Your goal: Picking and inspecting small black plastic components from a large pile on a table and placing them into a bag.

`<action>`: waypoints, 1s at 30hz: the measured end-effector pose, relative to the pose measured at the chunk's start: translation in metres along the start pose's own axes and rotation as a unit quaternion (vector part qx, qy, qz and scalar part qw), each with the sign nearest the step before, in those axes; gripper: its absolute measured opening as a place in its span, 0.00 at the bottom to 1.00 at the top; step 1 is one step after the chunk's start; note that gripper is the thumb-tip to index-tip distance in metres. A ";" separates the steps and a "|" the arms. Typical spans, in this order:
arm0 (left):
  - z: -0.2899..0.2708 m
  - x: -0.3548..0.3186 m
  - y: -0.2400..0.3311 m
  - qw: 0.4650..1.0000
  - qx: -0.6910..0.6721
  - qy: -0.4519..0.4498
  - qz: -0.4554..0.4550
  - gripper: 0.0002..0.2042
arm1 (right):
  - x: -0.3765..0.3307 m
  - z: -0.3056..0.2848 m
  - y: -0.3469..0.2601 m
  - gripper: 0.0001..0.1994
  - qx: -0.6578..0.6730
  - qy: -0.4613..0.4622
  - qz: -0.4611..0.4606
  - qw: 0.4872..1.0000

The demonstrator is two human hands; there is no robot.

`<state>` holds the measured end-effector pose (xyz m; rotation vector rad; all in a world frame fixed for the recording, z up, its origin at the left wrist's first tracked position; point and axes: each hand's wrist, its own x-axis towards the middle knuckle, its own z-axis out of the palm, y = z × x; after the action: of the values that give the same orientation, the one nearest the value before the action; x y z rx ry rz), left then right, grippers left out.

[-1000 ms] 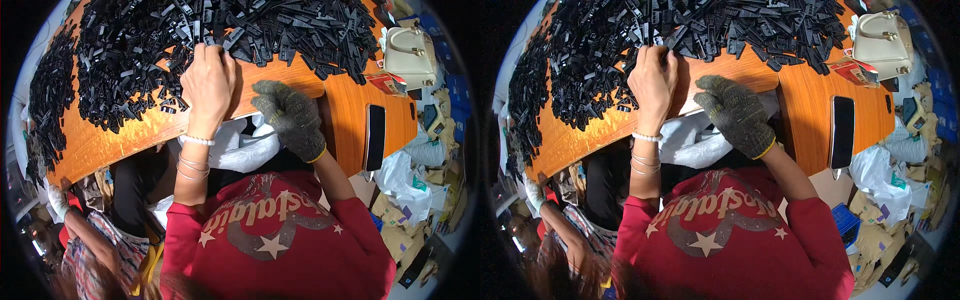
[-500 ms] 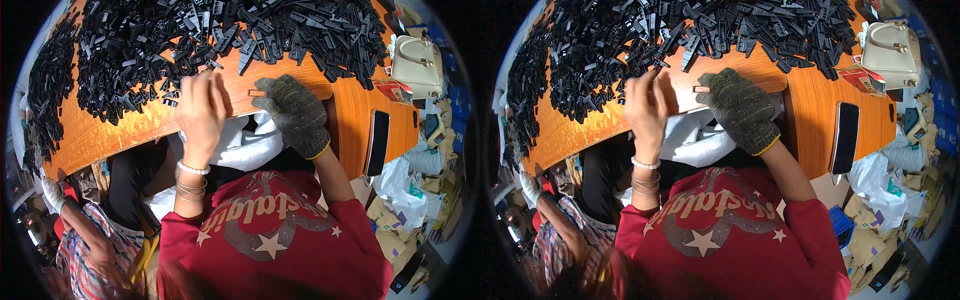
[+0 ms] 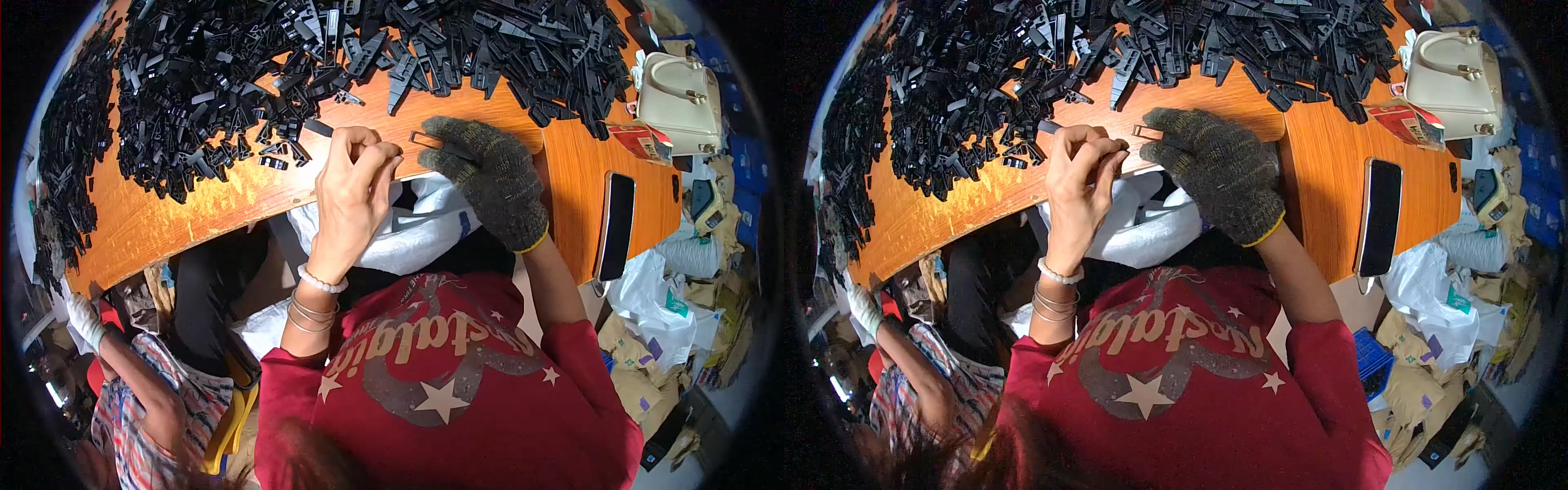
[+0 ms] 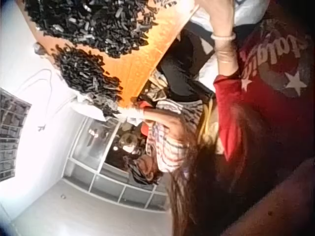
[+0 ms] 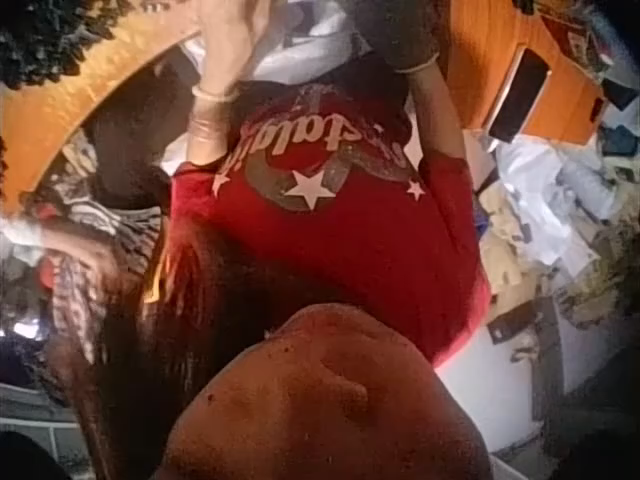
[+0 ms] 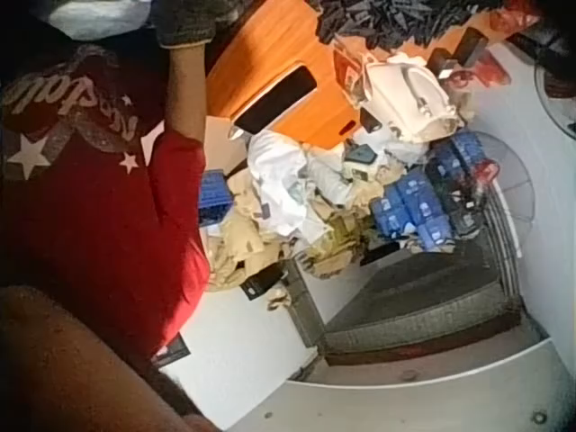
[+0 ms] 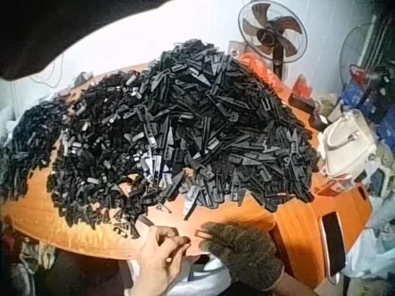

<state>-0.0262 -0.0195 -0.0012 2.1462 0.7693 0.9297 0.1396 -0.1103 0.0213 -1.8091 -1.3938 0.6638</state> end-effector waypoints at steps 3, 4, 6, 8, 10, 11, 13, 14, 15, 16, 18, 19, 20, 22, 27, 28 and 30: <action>-0.003 -0.002 -0.002 0.999 -0.038 -0.019 0.002 0.07 | 0.001 -0.001 -0.001 0.16 -0.002 -0.006 -0.026 1.000; -0.004 -0.004 -0.003 0.999 -0.040 -0.019 0.002 0.07 | 0.001 -0.002 -0.001 0.16 -0.003 -0.006 -0.025 1.000; -0.005 -0.007 -0.005 0.997 -0.065 -0.039 -0.005 0.08 | 0.002 -0.003 0.000 0.16 -0.008 -0.017 -0.025 1.000; -0.005 -0.006 -0.006 0.997 -0.075 -0.031 -0.001 0.08 | 0.004 -0.007 -0.006 0.16 -0.019 -0.031 -0.026 0.999; -0.004 -0.005 -0.005 0.996 -0.083 -0.023 0.002 0.08 | 0.004 -0.009 -0.007 0.17 -0.029 -0.047 -0.028 0.998; -0.004 -0.004 -0.004 0.995 -0.099 -0.024 -0.016 0.08 | 0.004 -0.009 -0.007 0.17 -0.091 -0.042 -0.088 0.991; -0.004 -0.004 -0.004 0.992 -0.116 -0.025 -0.034 0.08 | 0.005 -0.011 -0.008 0.16 -0.154 -0.038 -0.147 0.976; -0.004 -0.004 -0.005 0.993 -0.113 -0.025 -0.029 0.08 | 0.006 -0.013 -0.012 0.16 -0.163 -0.059 -0.124 0.977; -0.005 -0.004 -0.006 0.993 -0.109 -0.025 -0.024 0.09 | 0.006 -0.014 -0.014 0.16 -0.172 -0.081 -0.101 0.977; -0.004 -0.004 -0.006 0.993 -0.111 -0.026 -0.023 0.09 | 0.008 -0.014 -0.012 0.16 -0.174 -0.080 -0.100 0.976; -0.002 -0.003 -0.006 0.992 -0.119 -0.031 -0.009 0.09 | 0.011 -0.014 -0.008 0.12 -0.221 -0.061 -0.167 0.959; -0.004 -0.004 -0.007 0.993 -0.112 -0.030 -0.014 0.09 | 0.015 -0.013 -0.016 0.12 -0.214 -0.065 -0.170 0.960; -0.005 -0.005 -0.009 0.994 -0.106 -0.033 -0.010 0.09 | 0.022 -0.015 -0.030 0.13 -0.266 -0.130 -0.140 0.945; -0.005 -0.005 -0.008 0.993 -0.108 -0.039 -0.001 0.09 | 0.025 -0.019 -0.040 0.15 -0.323 -0.190 -0.103 0.922; -0.007 -0.002 -0.007 0.988 -0.146 -0.040 -0.004 0.09 | 0.028 -0.020 -0.038 0.12 -0.288 -0.184 -0.142 0.929; -0.006 -0.003 -0.009 0.987 -0.156 -0.040 -0.011 0.11 | 0.030 -0.018 -0.035 0.12 -0.277 -0.184 -0.151 0.931; -0.006 -0.002 -0.010 0.986 -0.163 -0.039 -0.002 0.12 | 0.033 -0.018 -0.034 0.11 -0.264 -0.184 -0.166 0.932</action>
<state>-0.0344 -0.0128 -0.0057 1.8809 0.5417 0.8964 0.1428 -0.0789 0.0612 -1.8238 -2.2446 0.4885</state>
